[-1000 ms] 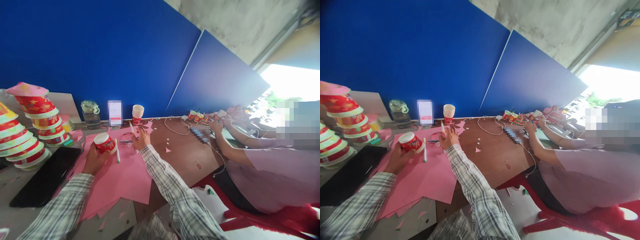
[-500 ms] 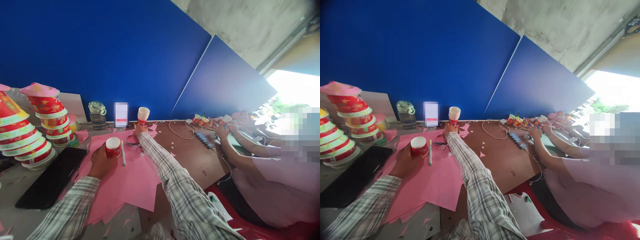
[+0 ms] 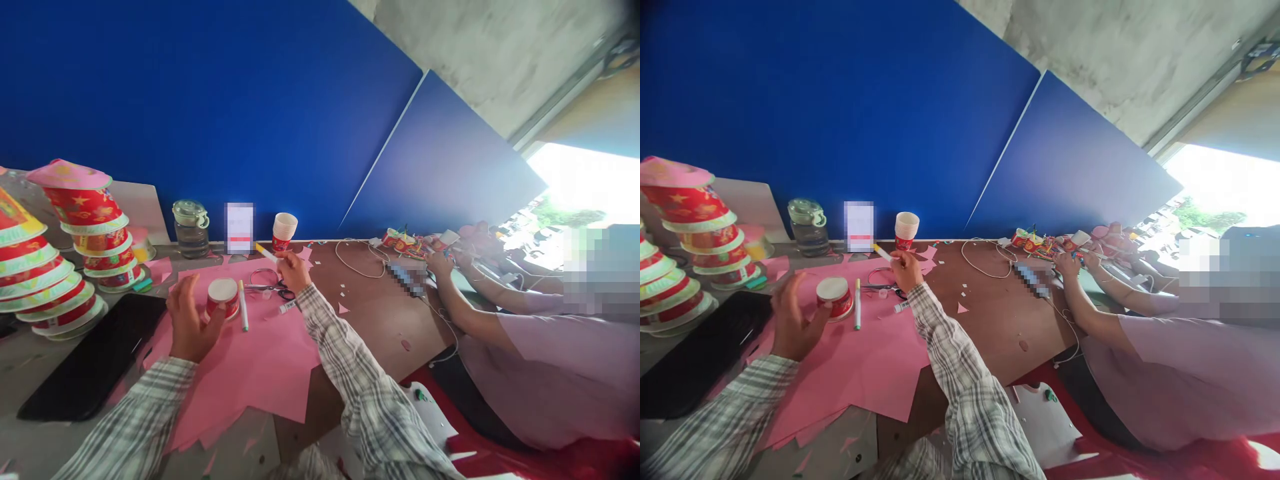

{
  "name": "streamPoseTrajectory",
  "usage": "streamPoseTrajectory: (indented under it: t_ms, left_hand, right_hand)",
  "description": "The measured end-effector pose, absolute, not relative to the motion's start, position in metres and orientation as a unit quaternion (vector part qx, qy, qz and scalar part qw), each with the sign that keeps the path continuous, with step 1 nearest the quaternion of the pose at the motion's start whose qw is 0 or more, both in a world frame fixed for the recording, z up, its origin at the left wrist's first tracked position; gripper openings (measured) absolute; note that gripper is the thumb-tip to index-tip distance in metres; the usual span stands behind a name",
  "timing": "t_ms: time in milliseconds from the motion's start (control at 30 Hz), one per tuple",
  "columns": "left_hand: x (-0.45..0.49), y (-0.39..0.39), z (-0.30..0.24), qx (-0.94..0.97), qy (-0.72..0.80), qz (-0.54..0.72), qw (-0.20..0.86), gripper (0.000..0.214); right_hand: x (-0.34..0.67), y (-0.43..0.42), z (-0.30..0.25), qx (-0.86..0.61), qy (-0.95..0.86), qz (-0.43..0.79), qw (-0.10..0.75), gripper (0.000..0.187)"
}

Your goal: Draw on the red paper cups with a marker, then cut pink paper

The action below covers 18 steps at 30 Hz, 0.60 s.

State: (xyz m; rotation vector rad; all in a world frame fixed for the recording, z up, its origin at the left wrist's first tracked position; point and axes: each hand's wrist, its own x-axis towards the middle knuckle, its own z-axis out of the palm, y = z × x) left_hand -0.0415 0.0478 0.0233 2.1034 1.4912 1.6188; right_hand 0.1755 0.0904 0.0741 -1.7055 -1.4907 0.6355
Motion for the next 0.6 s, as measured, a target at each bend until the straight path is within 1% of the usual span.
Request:
streamPoseTrajectory:
  t_ms: [100,167,200,333,467,533,600]
  left_hand:
    - [-0.038,0.037,0.029,0.705,0.452,0.545,-0.051,0.061]
    - [-0.036,0.033,0.030,0.715,0.438,0.537,-0.089,0.056]
    - [-0.037,0.032,0.029,0.719,0.436,0.533,-0.098,0.053]
    - [-0.042,0.033,0.027,0.727,0.443,0.520,-0.073,0.039]
    - [-0.045,0.035,0.027,0.724,0.465,0.506,-0.065,0.038]
    - [-0.046,0.035,0.027,0.723,0.475,0.498,-0.065,0.035]
    - [-0.046,0.035,0.027,0.728,0.480,0.489,-0.041,0.030]
  right_hand:
    - [0.165,0.054,0.081,-0.596,-0.619,0.324,0.396,0.027]
    - [0.159,0.037,0.086,-0.485,-0.633,0.425,0.428,0.026]
    - [0.158,0.031,0.087,-0.454,-0.638,0.448,0.431,0.025]
    - [0.159,0.024,0.088,-0.397,-0.634,0.508,0.426,0.024]
    - [0.164,0.027,0.081,-0.358,-0.592,0.569,0.445,0.025]
    - [0.165,0.026,0.078,-0.352,-0.585,0.587,0.436,0.026]
    - [0.165,0.025,0.078,-0.343,-0.585,0.606,0.415,0.027]
